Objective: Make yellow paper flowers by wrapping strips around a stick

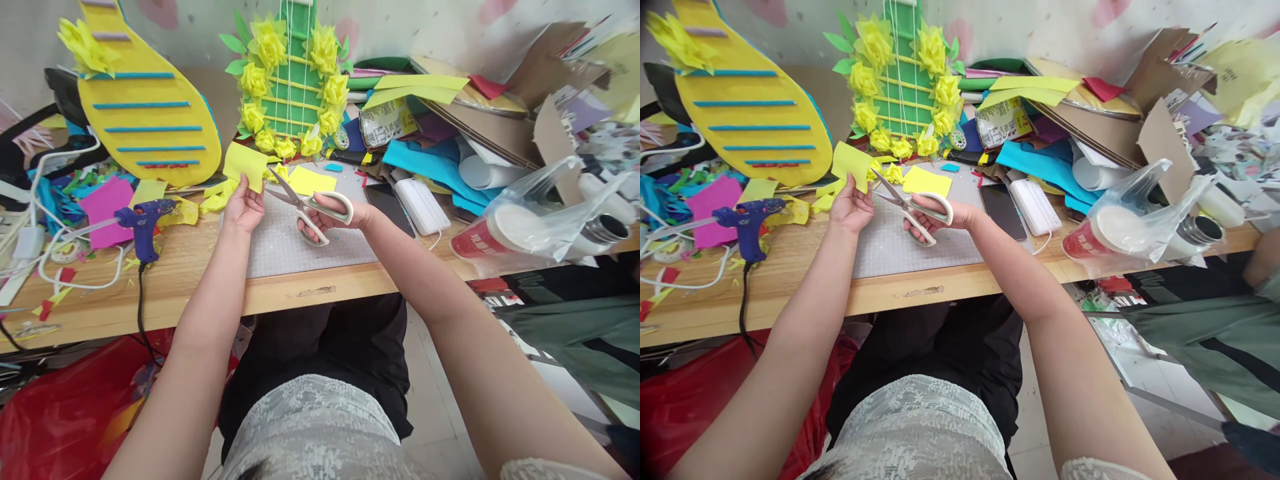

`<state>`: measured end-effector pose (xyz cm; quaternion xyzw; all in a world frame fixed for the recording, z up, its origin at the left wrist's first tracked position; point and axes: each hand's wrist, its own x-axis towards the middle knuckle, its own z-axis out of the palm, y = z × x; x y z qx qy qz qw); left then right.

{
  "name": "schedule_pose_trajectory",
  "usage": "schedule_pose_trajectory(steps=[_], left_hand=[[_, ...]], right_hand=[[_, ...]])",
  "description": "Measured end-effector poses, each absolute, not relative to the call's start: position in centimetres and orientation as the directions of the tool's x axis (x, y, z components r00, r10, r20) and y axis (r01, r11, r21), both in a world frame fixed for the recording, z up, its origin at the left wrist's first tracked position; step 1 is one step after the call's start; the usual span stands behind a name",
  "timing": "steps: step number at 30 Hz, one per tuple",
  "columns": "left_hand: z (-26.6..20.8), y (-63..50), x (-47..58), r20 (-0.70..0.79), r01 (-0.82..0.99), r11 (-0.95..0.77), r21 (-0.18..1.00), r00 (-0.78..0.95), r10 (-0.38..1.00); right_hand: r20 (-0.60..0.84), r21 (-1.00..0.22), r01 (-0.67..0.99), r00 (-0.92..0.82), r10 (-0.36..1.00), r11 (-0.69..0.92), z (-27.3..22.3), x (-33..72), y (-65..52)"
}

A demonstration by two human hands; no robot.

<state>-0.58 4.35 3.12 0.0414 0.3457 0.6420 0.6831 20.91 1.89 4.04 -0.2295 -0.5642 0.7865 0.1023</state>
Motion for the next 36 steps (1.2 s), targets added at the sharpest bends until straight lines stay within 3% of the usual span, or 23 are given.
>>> schedule_pose_trajectory(steps=[24,36], left_hand=[[3.01,4.46,-0.69,-0.430,-0.826,0.188,0.531,-0.072,0.900],[2.99,4.31,-0.44,-0.395,-0.818,0.185,0.545,-0.056,0.917]], right_hand=[[-0.254,-0.933,0.104,-0.869,0.425,-0.344,4.25,20.70,1.90],[-0.210,-0.931,0.020,-0.846,0.490,-0.364,3.98,20.45,1.96]])
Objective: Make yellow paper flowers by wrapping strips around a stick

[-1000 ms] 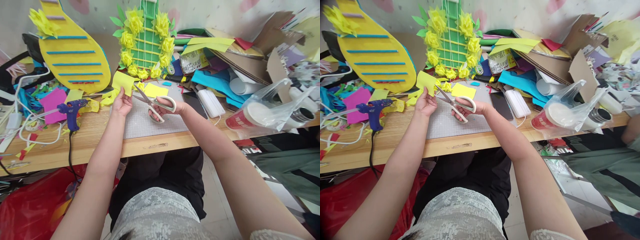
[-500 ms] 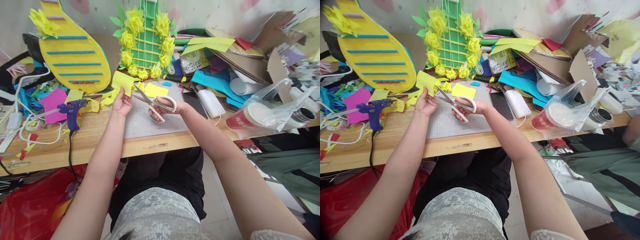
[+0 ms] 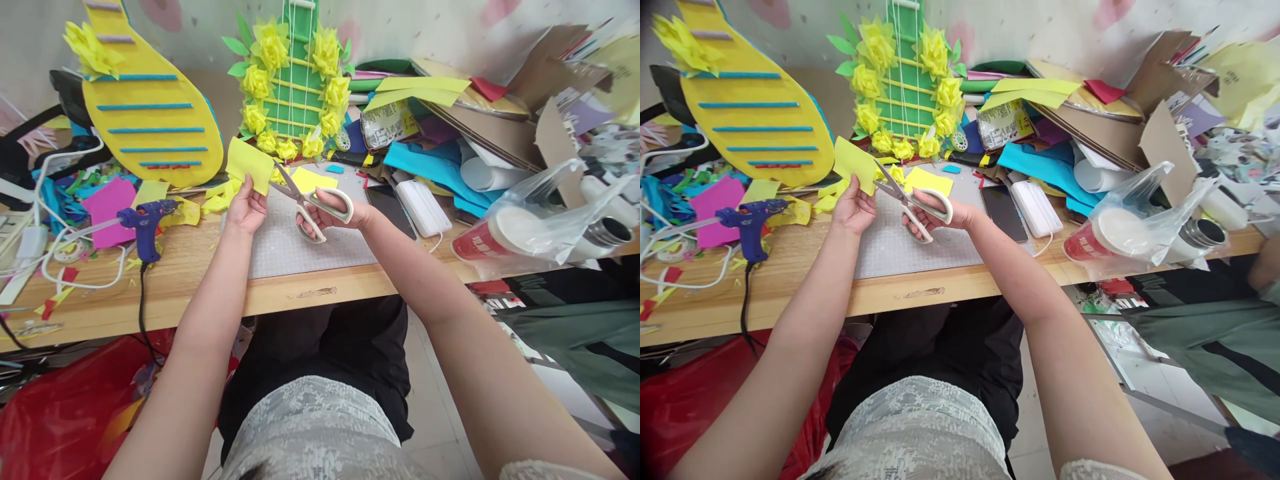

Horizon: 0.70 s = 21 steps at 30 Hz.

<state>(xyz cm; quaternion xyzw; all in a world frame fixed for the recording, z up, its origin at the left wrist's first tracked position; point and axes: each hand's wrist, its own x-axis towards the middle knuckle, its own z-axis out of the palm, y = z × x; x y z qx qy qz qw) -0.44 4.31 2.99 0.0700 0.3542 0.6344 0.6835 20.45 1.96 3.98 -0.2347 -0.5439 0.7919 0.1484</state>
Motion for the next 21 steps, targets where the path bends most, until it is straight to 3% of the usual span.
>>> schedule_pose_trajectory(steps=[11,21], left_hand=[[2.92,3.89,-0.05,-0.347,-0.803,0.206,0.559,-0.001,0.938],[2.76,3.82,0.15,-0.328,-0.792,0.193,0.579,-0.010,0.945]], right_hand=[[-0.165,-0.939,-0.061,-0.785,0.598,-0.339,4.68,20.42,2.29],[-0.164,-0.936,-0.057,-0.802,0.575,-0.347,4.64,20.39,2.13]])
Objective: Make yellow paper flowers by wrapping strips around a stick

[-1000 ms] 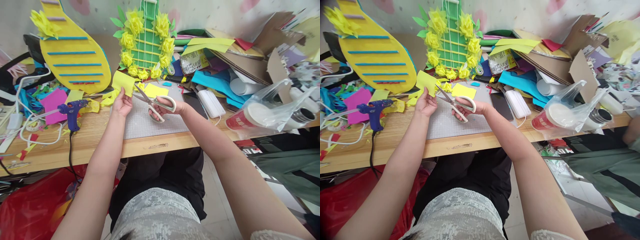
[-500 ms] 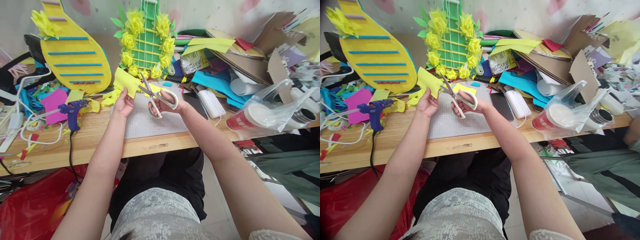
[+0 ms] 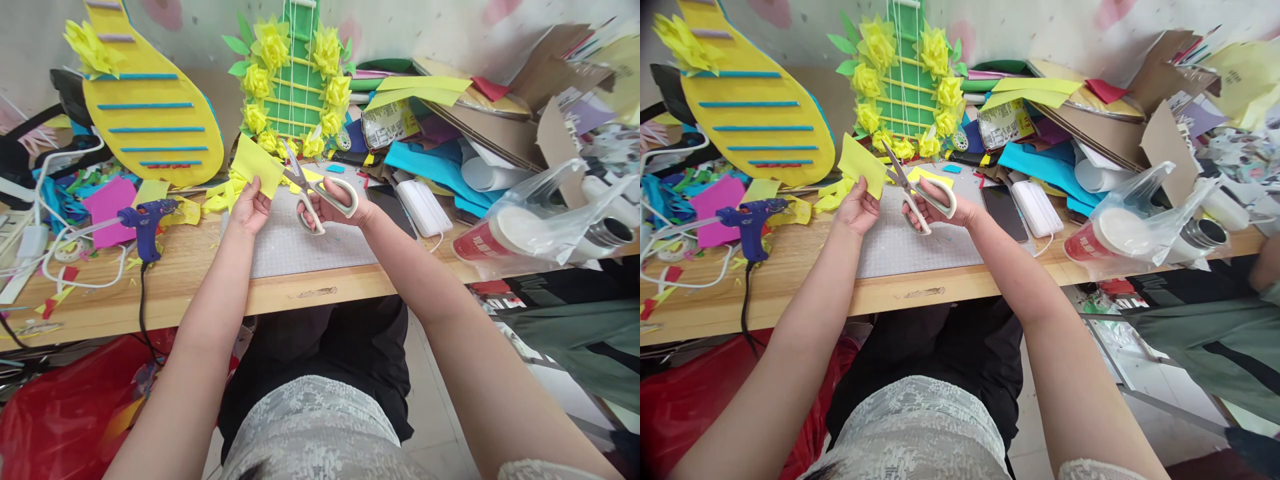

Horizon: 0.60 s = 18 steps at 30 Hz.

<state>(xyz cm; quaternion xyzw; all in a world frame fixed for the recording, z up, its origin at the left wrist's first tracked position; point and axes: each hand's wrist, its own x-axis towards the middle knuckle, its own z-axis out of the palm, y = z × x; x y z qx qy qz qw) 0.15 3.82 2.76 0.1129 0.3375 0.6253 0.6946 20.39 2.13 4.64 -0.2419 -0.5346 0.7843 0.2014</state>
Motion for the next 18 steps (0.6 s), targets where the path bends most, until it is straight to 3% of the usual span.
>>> schedule_pose_trajectory(steps=[11,18], left_hand=[[2.0,4.0,0.3,-0.300,-0.797,0.196,0.571,0.020,0.954],[1.9,4.1,0.5,-0.293,-0.748,0.196,0.634,0.002,0.956]], right_hand=[[-0.133,-0.887,-0.163,-0.805,0.578,-0.431,3.7,19.3,2.8],[-0.117,-0.873,-0.225,-0.766,0.633,-0.433,3.5,19.1,2.6]])
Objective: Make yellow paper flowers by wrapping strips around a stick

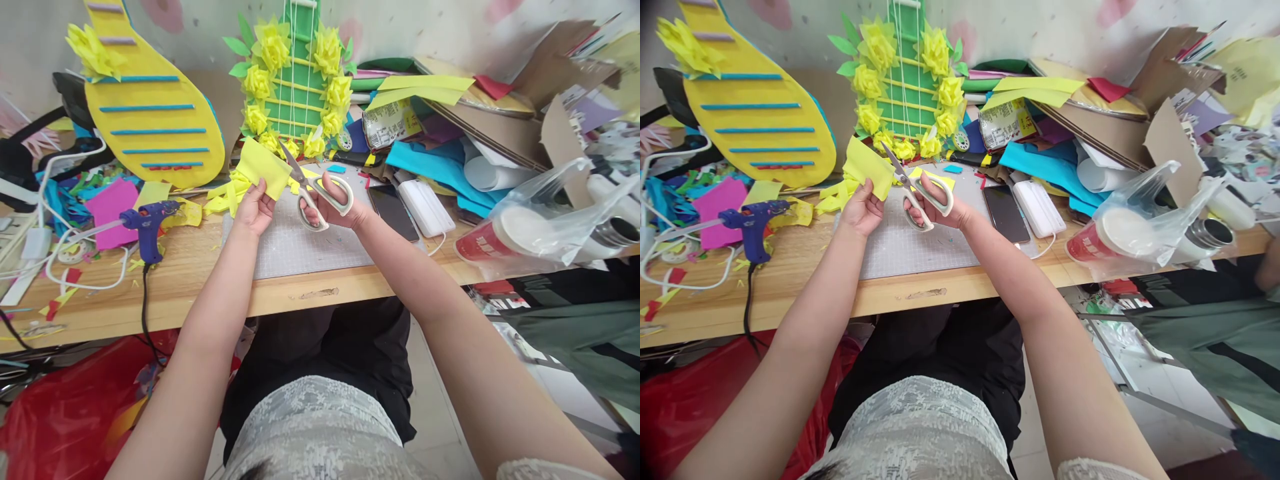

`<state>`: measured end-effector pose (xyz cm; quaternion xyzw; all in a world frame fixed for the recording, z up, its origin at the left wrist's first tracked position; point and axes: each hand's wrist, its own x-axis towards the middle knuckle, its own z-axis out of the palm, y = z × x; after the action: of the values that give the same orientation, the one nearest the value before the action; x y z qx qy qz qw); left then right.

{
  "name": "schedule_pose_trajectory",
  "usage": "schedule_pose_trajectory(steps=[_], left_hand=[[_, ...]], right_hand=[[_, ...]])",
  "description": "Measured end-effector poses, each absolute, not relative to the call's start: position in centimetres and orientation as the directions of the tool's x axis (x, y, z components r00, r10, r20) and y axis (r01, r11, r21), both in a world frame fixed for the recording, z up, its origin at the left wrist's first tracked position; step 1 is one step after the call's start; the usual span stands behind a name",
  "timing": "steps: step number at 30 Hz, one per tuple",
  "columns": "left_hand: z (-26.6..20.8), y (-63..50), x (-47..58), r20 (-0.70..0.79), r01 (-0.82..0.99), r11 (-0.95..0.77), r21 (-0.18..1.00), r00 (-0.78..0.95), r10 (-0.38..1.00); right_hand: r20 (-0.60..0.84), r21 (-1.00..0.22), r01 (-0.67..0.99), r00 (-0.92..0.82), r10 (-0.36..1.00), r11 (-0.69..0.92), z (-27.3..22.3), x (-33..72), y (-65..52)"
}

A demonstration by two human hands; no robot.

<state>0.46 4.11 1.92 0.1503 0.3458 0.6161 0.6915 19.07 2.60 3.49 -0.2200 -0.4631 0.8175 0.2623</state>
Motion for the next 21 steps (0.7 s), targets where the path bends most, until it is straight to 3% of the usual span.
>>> schedule_pose_trajectory(steps=[4,10,21], left_hand=[[1.7,4.3,0.4,-0.292,-0.752,0.184,0.634,-0.012,0.956],[1.7,4.3,0.4,-0.289,-0.747,0.176,0.641,-0.022,0.957],[1.2,4.3,0.2,-0.221,-0.655,0.166,0.737,-0.001,0.975]], right_hand=[[-0.146,-0.870,-0.215,-0.747,0.649,-0.444,3.1,18.9,2.6],[-0.076,-0.877,-0.247,-0.775,0.628,-0.412,2.3,19.3,2.9],[-0.100,-0.895,-0.176,-0.817,0.568,-0.411,1.9,20.5,2.7]])
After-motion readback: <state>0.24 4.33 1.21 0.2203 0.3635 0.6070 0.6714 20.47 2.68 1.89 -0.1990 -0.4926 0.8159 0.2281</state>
